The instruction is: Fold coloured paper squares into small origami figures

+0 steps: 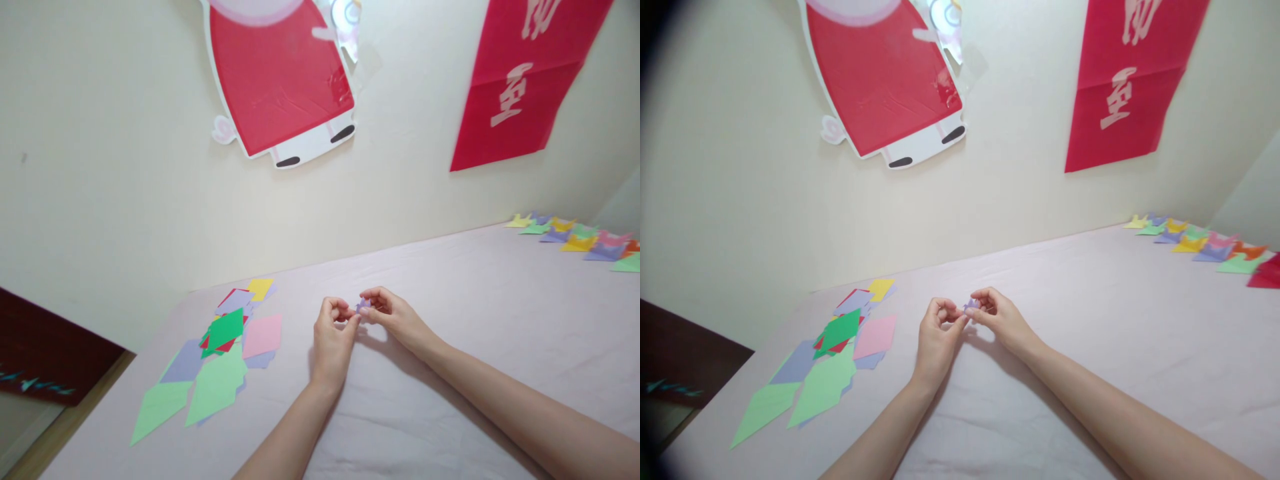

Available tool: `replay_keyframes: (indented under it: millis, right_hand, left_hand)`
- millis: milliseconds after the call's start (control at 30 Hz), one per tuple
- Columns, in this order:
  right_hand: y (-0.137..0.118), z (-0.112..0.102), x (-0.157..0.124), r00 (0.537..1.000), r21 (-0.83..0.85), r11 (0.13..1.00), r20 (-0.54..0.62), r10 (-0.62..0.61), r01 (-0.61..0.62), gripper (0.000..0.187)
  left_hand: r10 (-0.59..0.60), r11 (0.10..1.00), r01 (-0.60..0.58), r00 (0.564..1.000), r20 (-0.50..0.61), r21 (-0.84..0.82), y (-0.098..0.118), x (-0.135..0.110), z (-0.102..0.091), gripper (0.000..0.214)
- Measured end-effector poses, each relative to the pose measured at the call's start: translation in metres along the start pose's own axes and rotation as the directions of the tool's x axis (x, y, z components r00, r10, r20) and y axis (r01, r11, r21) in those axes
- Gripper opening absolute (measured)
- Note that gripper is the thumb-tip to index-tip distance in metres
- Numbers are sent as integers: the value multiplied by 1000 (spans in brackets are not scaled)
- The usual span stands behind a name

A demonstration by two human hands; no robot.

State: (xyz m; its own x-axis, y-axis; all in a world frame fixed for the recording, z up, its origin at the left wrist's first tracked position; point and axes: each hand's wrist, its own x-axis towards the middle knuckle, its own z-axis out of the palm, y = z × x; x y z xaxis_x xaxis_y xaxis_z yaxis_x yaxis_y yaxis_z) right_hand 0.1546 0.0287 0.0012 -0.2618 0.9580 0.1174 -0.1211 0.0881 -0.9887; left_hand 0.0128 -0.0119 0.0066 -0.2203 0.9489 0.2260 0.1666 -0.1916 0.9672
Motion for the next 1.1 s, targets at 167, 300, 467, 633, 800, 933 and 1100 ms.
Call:
replay_keyframes:
  millis: [167, 300, 467, 633, 800, 933, 1100]
  right_hand:
    - [-7, 0, -2, 997, -4, 998, 41, 68, -68, 26]
    - [-10, 0, -4, 997, 44, 997, 39, 66, -67, 25]
    - [-11, -1, -5, 996, 59, 996, 71, 61, -65, 28]
    - [-9, -2, -5, 995, 31, 997, 79, 69, -71, 32]
    - [-10, -5, -3, 996, -1, 998, 68, 63, -63, 33]
    - [-12, -7, -2, 993, -9, 997, 94, 73, -72, 35]
    - [-12, -11, 1, 991, -13, 998, 118, 70, -69, 35]
  left_hand:
    - [13, 993, -24, 996, 94, 119, -1, -3, 1, 20]
    - [35, 986, -75, 965, 262, 146, -1, 0, 1, 9]
    - [34, 986, -84, 949, 315, 146, 0, 4, -1, 24]
    - [17, 990, -64, 935, 354, 123, 0, 5, -3, 27]
    - [10, 994, -56, 900, 436, 92, 1, 7, -7, 29]
    - [35, 994, -84, 866, 499, 76, 3, 9, -12, 37]
    - [53, 995, -89, 872, 486, 50, 5, 9, -14, 38]
